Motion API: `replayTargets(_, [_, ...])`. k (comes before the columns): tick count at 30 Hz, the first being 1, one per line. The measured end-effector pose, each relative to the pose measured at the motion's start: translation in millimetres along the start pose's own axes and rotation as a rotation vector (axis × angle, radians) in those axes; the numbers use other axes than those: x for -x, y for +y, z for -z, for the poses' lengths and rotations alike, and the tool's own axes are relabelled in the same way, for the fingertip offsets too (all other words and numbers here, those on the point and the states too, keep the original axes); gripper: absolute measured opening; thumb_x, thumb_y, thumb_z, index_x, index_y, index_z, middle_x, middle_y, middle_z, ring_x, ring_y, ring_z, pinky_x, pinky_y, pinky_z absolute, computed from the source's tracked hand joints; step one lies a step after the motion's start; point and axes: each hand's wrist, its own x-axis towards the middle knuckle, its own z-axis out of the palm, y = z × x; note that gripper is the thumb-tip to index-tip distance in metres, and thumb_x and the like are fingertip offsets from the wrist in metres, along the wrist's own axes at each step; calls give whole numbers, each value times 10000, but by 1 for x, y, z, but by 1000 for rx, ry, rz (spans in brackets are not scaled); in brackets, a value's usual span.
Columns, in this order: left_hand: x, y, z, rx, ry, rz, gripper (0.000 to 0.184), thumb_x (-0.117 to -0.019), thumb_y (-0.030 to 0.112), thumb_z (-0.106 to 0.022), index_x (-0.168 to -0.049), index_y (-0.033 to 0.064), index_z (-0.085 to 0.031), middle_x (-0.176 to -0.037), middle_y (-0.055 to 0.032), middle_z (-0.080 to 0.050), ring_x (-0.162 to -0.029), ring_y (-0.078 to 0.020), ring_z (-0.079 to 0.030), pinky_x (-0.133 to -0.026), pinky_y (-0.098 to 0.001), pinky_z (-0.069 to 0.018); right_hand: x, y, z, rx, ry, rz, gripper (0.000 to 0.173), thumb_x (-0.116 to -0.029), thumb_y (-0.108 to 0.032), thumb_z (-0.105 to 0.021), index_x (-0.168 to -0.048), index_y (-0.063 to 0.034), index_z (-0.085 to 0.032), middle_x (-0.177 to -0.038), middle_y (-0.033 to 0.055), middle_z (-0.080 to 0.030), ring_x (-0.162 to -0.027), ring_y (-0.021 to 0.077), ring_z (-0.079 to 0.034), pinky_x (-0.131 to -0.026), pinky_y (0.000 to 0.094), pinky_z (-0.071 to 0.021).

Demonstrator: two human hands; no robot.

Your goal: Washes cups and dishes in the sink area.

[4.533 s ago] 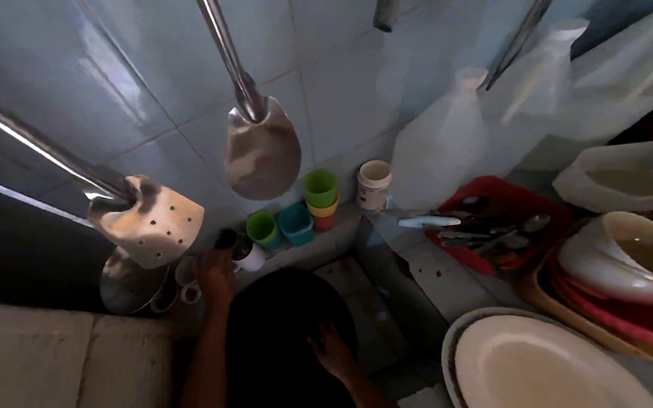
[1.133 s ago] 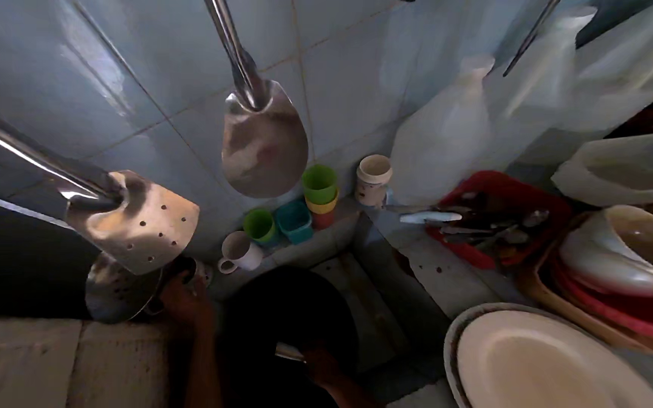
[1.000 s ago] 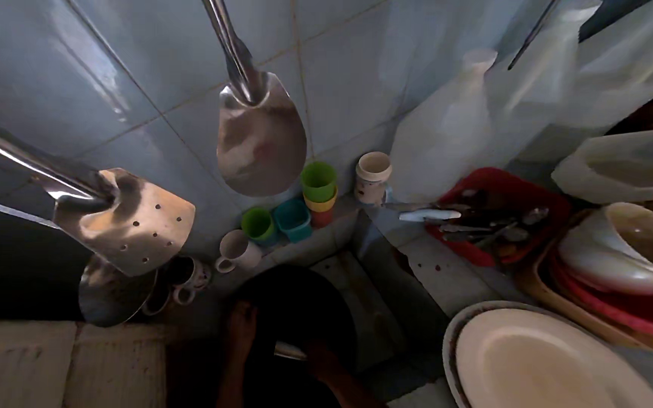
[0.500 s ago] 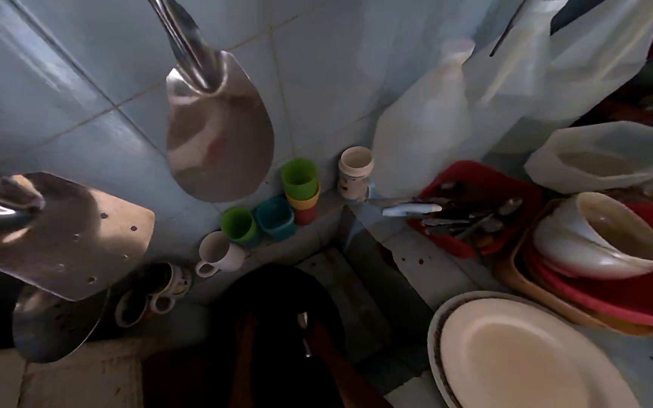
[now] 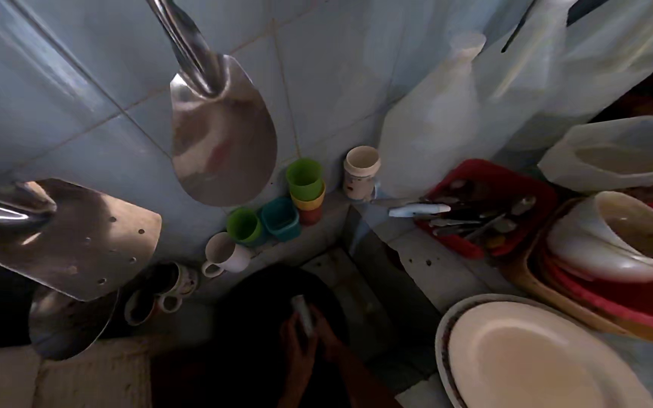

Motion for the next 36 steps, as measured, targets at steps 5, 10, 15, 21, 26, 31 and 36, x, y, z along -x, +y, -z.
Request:
replayTargets(5, [-47, -22, -20, 180, 44, 259, 505, -1107, 277, -431, -1518, -16, -419, -1508, -252, -480, -1378, -347, -496, -1145, -500, -414, -6, 5, 7, 268, -53, -4, 521, -1129, -416, -296, -1479, -75, -476, -1311, 168, -626, -1128, 246, -638, -943, 441, -540])
replayTargets(10, [-123, -68, 22, -143, 14, 339, 343, -1050, 291, -585, -1217, 17, -706, -1183, -196, -713, -1109, -318, -686, -1012, -506, -525, 2, 9, 10, 1019, 149, 11, 729, -1054, -433, -545, -1607, -48, -266, -1432, 282, -554, -1297, 418, -582, -1096, 574, -460])
replayTargets(15, [-139, -65, 1, -23, 100, 434, 396, -1068, 254, -558, -1315, -50, -617, -1307, -266, -627, -1210, -381, -608, -1045, -526, -480, 2, 15, 2, 1149, 184, -53, 734, -1015, -348, -632, -1582, -15, -304, -1435, 284, -544, -1304, 417, -573, -1095, 556, -465])
replayTargets(21, [-77, 3, -7, -394, -564, 98, 416, -1100, 306, -452, -1382, 35, -594, -1340, -192, -639, -1271, -306, -604, -1113, -474, -455, -2, 20, 15, 1007, 134, 217, 777, -942, -213, -724, -1540, 84, -326, -1492, 276, -496, -1385, 343, -506, -1175, 449, -398])
replayTargets(26, [-26, 18, 44, -538, -124, -380, 203, -1010, 145, -608, -1110, 36, -748, -1094, -105, -759, -1158, -287, -677, -1176, -493, -377, 6, 10, 1, 989, 28, 416, 852, -849, -182, -810, -1535, 20, -347, -1430, 245, -552, -1304, 332, -577, -1116, 465, -470])
replayTargets(31, [-14, -11, 41, -625, -35, -334, 251, -1026, 122, -567, -1199, 44, -731, -1198, -112, -736, -1214, -298, -650, -1174, -500, -375, 36, 8, 8, 1172, 59, 365, 884, -867, -276, -811, -1573, -19, -346, -1533, 260, -453, -1420, 397, -457, -1181, 495, -392])
replayTargets(36, [-17, -14, 58, 132, 222, 73, 284, -1056, 112, -531, -1240, -86, -621, -1160, -234, -676, -1066, -278, -667, -969, -430, -541, 56, -2, 18, 1172, 136, 314, 693, -969, -273, -693, -1533, 6, -403, -1528, 272, -449, -1397, 374, -492, -1163, 477, -420])
